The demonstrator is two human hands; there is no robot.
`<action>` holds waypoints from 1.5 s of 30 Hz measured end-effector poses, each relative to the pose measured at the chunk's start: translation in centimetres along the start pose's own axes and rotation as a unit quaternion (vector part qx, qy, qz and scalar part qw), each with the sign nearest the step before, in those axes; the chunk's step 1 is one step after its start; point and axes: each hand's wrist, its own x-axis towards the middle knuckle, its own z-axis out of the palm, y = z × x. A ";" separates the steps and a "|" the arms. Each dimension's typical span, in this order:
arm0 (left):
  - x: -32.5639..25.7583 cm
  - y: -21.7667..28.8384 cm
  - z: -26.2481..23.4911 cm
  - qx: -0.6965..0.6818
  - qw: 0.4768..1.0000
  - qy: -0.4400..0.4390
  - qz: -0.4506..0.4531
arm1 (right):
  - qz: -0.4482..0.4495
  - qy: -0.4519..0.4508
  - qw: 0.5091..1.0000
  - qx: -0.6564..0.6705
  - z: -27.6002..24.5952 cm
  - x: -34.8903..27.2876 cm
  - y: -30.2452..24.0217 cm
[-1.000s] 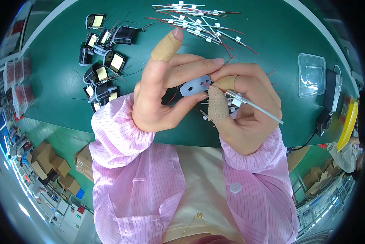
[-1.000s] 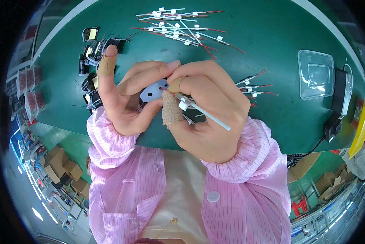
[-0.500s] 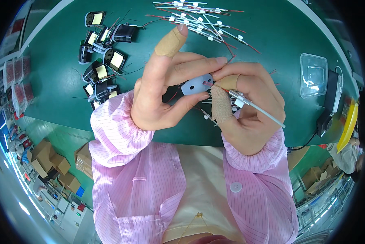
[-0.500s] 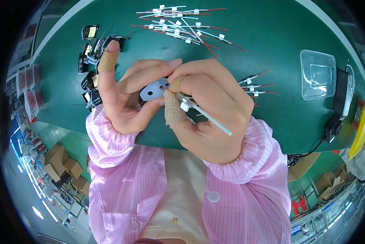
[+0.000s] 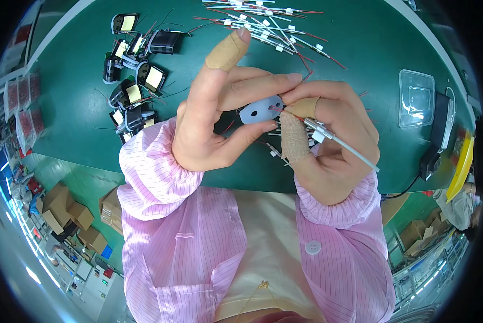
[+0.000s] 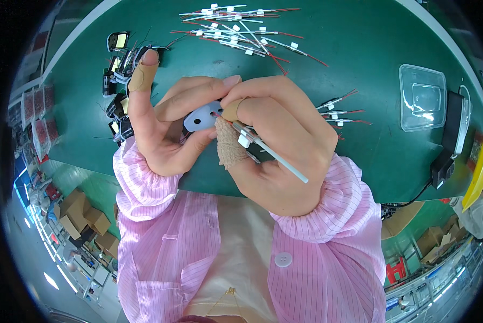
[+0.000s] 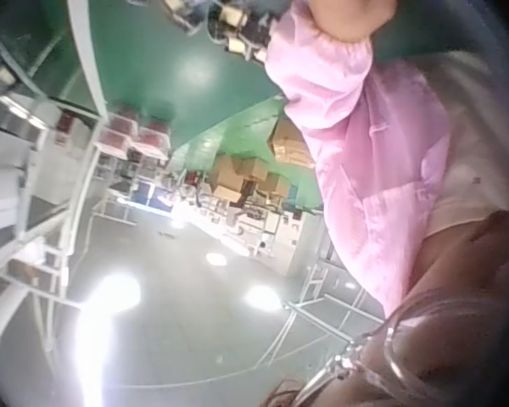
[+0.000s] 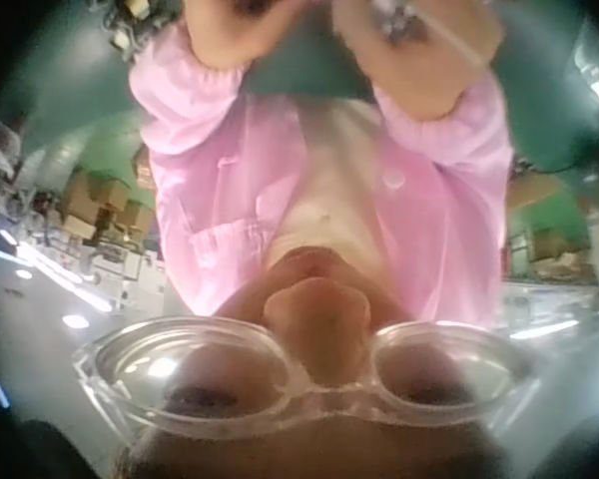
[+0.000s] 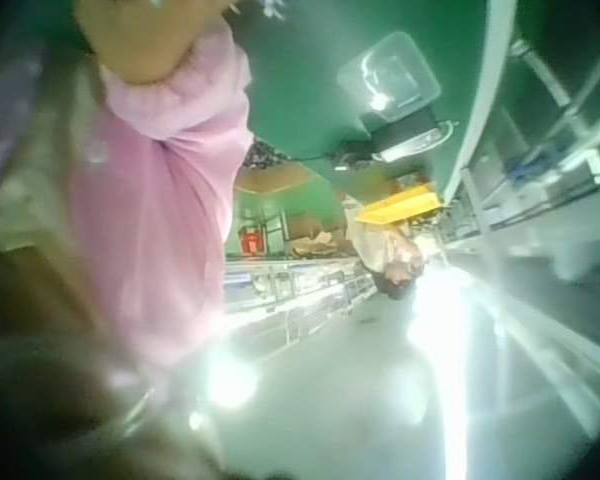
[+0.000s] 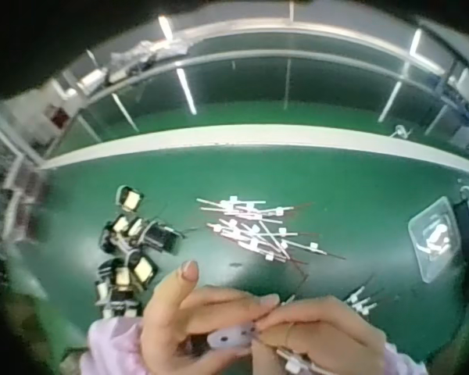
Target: The person inserts white plastic connectors into small black cylindrical electronic components on a green workbench. They handle the items one at a time, picking up a component and a connector, aligning them, and pushing the connector into the component's port.
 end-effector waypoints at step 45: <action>-1.0 -1.0 0.8 -0.030 0.998 0.053 0.036 | -0.034 0.002 0.999 -0.014 0.0 0.1 0.2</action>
